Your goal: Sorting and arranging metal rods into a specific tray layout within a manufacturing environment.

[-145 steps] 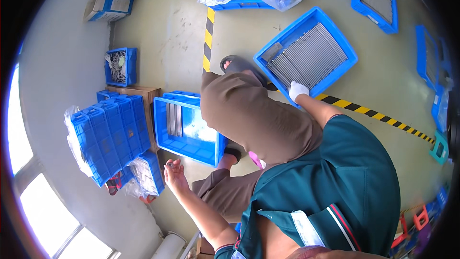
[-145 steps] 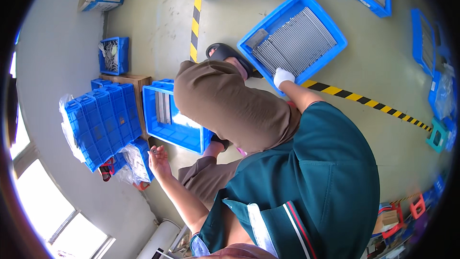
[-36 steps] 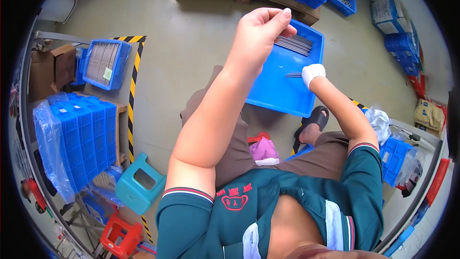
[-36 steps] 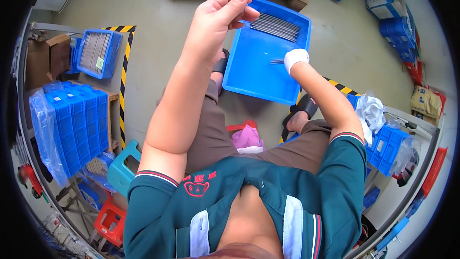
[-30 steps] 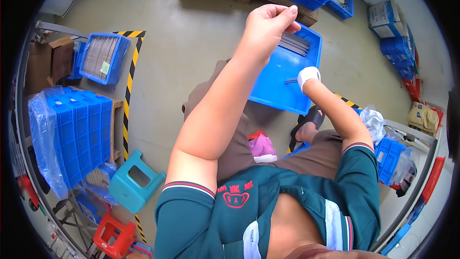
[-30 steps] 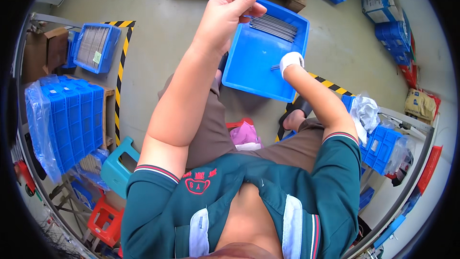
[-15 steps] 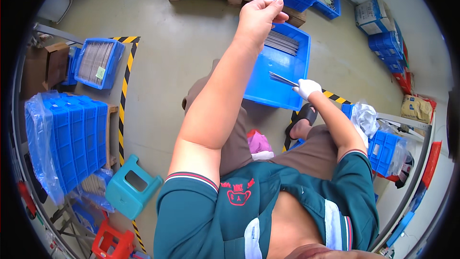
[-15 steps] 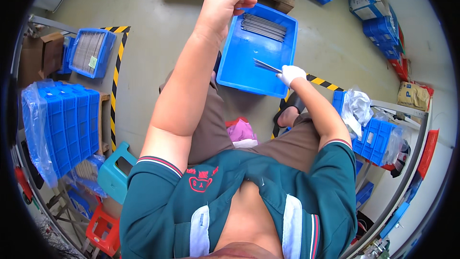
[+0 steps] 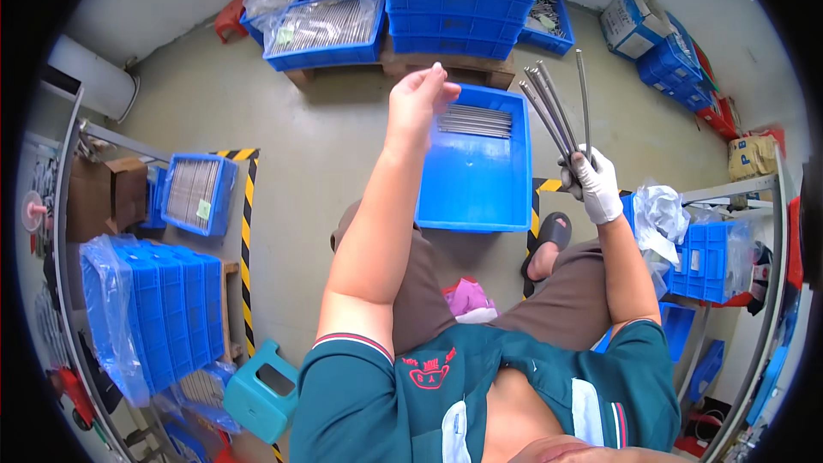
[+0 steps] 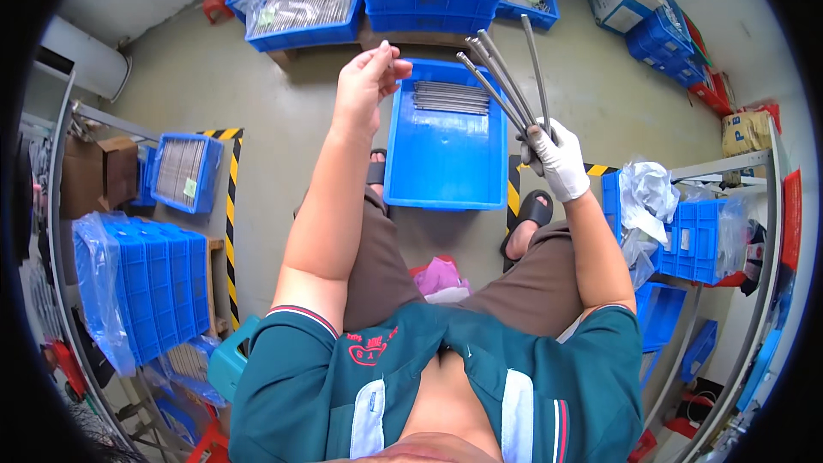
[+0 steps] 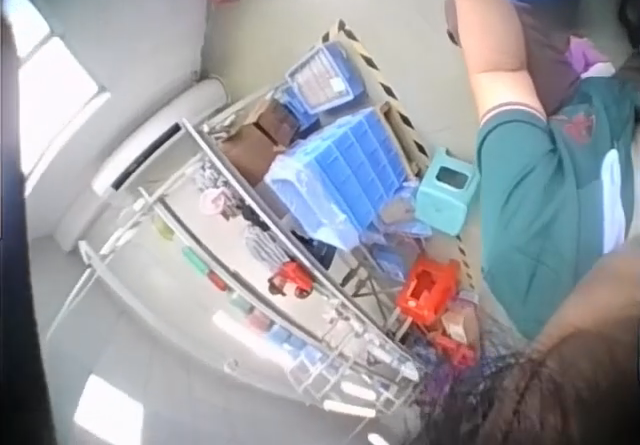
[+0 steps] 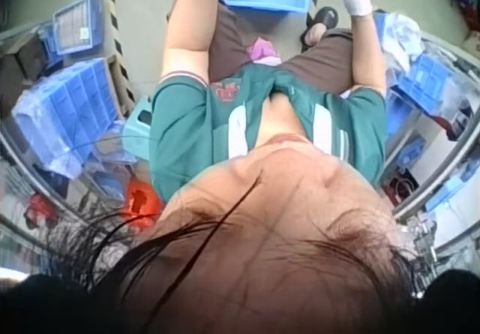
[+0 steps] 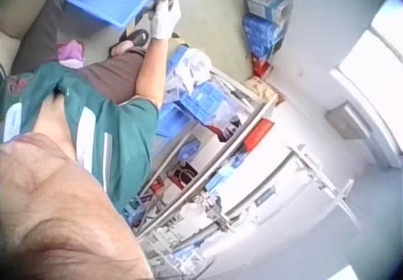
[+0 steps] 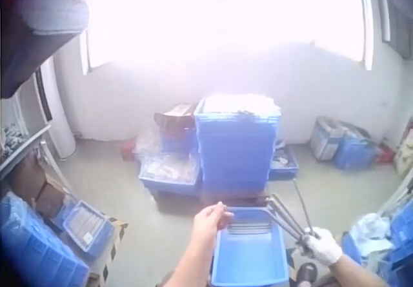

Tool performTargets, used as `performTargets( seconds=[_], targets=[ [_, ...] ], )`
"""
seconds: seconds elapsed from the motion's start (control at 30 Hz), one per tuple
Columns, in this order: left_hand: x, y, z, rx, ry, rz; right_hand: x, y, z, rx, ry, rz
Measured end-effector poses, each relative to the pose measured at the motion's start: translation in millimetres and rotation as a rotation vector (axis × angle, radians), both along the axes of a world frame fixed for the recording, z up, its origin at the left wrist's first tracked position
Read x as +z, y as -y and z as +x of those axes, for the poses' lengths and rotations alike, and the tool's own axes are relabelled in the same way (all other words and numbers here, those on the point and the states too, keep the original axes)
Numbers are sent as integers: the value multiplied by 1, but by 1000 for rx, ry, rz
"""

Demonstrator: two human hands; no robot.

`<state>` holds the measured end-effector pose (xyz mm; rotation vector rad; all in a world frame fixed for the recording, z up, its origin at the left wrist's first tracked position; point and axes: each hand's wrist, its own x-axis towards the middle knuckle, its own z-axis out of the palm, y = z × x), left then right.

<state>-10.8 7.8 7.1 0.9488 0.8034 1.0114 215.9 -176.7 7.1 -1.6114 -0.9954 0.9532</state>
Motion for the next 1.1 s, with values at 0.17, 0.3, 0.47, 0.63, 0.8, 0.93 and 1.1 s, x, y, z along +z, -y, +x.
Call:
performTargets(
  seconds=[0.17,0.3,0.47,0.63,0.8,0.93,1.1],
  targets=[
    [-3,7,10,-48,-76,15,0,-2,1,-146,-150,-81],
    [-7,6,12,-83,-150,58,-2,1,9,-121,-77,-93],
    [-3,15,15,-273,-39,133,-6,10,12,-66,351,107],
    [-2,20,16,-425,-95,115,-3,16,8,-51,750,242],
    [-8,25,16,-477,-119,97,5,18,6,-33,879,296],
    [-13,25,15,-443,-194,95,7,19,3,-25,919,303],
    [-13,20,11,-484,-277,62,13,20,-1,-39,1016,361]
  ],
)
